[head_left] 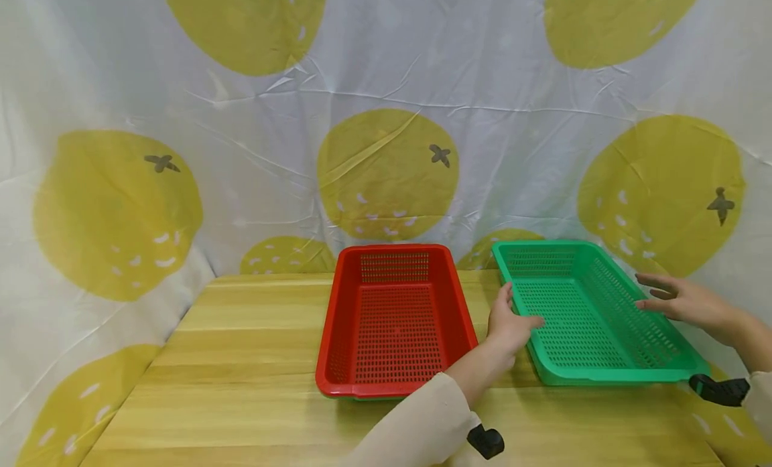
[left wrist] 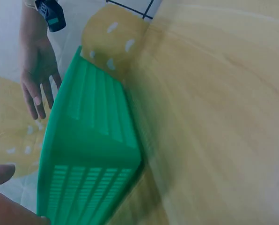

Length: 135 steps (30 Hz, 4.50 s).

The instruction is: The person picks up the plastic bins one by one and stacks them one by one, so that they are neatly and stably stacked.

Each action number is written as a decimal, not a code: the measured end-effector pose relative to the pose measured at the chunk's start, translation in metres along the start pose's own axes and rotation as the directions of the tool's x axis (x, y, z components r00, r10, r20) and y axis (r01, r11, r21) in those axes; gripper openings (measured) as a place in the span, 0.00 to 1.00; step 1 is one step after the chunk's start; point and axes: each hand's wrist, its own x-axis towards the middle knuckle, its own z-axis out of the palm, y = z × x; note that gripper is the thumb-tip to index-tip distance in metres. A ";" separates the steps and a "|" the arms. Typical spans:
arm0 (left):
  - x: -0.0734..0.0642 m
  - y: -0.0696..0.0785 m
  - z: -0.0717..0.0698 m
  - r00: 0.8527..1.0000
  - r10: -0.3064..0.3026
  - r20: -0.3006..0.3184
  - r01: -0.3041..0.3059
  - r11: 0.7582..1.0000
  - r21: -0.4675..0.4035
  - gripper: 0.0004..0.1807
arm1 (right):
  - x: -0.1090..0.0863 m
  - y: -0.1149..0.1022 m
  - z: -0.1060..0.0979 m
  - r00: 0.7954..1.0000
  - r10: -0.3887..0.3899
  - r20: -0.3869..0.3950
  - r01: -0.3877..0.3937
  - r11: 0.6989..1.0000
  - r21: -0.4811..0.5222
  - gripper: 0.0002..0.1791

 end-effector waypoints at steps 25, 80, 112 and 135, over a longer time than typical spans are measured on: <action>-0.017 -0.048 0.029 0.986 -0.134 -0.102 0.075 0.890 -0.450 0.45 | -0.013 0.057 0.026 0.994 0.106 0.037 -0.112 0.913 0.393 0.42; -0.034 0.063 -0.054 0.998 0.011 0.057 0.015 0.900 -0.436 0.39 | -0.009 -0.050 -0.009 0.995 -0.002 -0.104 0.027 0.971 0.239 0.41; -0.046 0.098 -0.195 0.984 0.041 0.172 0.014 0.953 -0.304 0.41 | 0.009 -0.163 0.053 0.990 -0.131 -0.058 0.143 0.927 0.346 0.42; -0.064 0.104 -0.276 0.988 0.057 0.147 -0.025 0.976 -0.214 0.42 | 0.014 -0.223 0.104 0.984 -0.161 -0.074 0.177 0.870 0.460 0.43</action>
